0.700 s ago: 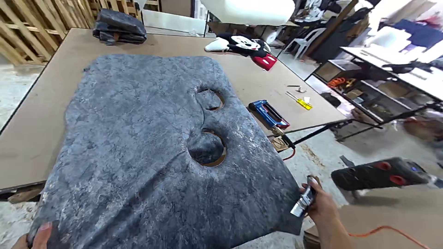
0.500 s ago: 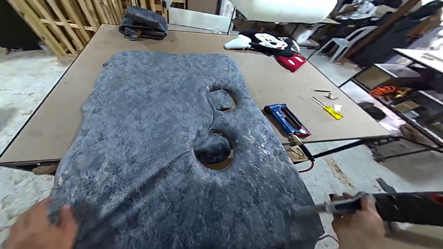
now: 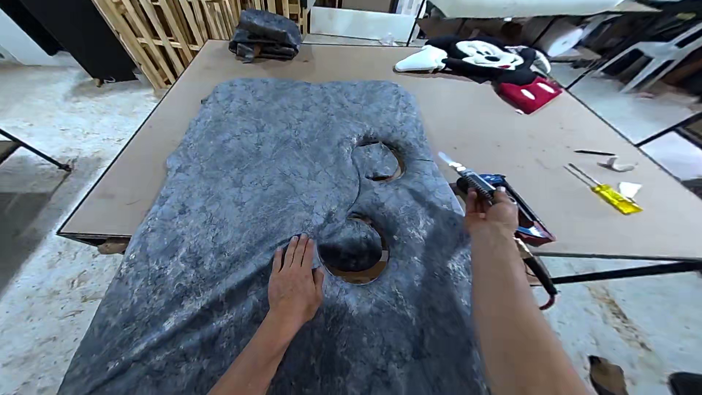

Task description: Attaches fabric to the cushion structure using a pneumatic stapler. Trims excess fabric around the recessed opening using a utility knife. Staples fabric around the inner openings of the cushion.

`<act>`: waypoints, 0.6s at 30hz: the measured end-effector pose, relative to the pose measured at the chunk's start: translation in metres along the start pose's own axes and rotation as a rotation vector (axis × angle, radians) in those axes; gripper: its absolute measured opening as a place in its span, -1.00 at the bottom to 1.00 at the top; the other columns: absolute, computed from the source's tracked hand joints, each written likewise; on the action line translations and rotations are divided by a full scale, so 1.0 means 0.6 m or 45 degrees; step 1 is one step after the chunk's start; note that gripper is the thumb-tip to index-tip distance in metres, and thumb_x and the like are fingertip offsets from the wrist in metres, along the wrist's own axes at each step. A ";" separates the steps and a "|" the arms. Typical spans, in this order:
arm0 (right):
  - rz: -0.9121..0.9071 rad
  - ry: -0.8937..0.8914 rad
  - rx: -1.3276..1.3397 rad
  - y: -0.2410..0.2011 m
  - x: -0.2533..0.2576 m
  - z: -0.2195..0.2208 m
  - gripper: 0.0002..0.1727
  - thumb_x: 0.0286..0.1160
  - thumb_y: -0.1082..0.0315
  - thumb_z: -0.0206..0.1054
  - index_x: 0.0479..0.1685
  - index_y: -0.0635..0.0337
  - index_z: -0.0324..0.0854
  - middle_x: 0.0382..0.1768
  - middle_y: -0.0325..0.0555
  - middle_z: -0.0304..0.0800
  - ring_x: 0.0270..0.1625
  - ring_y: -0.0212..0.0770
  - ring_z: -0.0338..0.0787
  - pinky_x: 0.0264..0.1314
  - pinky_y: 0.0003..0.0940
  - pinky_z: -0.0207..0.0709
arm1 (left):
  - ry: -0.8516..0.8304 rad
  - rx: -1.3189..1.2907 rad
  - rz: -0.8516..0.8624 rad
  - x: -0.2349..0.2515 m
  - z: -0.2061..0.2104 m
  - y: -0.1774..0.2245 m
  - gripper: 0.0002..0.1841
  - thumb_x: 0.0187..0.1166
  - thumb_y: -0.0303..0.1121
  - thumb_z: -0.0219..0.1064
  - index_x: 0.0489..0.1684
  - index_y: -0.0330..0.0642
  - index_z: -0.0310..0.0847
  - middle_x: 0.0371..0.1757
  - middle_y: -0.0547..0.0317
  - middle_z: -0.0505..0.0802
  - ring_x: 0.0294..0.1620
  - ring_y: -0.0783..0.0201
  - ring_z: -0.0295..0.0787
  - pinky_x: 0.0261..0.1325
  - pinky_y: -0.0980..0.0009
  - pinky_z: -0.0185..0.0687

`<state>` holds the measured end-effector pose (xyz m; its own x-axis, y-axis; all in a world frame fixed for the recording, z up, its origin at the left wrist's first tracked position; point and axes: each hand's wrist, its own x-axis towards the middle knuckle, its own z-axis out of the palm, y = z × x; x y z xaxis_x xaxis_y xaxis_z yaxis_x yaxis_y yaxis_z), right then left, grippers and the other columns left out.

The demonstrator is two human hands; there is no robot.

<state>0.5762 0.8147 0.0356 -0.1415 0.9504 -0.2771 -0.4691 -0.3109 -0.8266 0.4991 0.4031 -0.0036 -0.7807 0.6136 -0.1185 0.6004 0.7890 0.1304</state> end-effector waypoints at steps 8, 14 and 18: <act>-0.061 0.204 0.205 0.021 0.133 -0.023 -0.68 0.85 0.25 0.04 0.44 0.12 0.33 0.12 -0.01 0.68 0.08 -0.22 0.82 0.10 -0.37 0.75 | 0.104 -0.032 -0.155 0.074 -0.002 -0.035 -0.20 0.70 0.22 -0.15 0.92 0.01 0.03 0.95 0.24 0.09 0.97 0.11 -0.24 0.91 -0.10 -0.31; 0.074 -0.024 0.030 -0.004 0.110 0.028 -0.33 0.81 -0.04 -0.02 0.78 0.05 -0.05 0.55 0.01 0.51 0.39 -0.14 0.75 0.35 -0.31 0.70 | 0.120 -0.016 -0.150 0.103 -0.009 -0.058 -0.20 0.72 0.23 -0.29 0.91 0.01 0.06 0.93 0.22 0.15 0.96 0.16 -0.15 0.91 -0.09 -0.25; -0.352 -0.360 -0.874 0.032 -0.014 0.083 -0.39 0.71 0.22 0.15 0.68 0.27 0.20 0.48 0.04 0.54 0.38 -0.19 0.68 0.43 -0.24 0.60 | -0.029 0.022 -0.079 0.134 -0.032 -0.085 -0.21 0.74 0.23 -0.41 0.89 0.00 0.12 0.92 0.22 0.18 0.96 0.14 -0.16 0.92 -0.08 -0.32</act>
<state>0.5248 0.8014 0.0463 -0.3575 0.9330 0.0414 0.1097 0.0859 -0.9902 0.4024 0.4115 -0.0012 -0.8123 0.5641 -0.1483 0.5543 0.8257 0.1050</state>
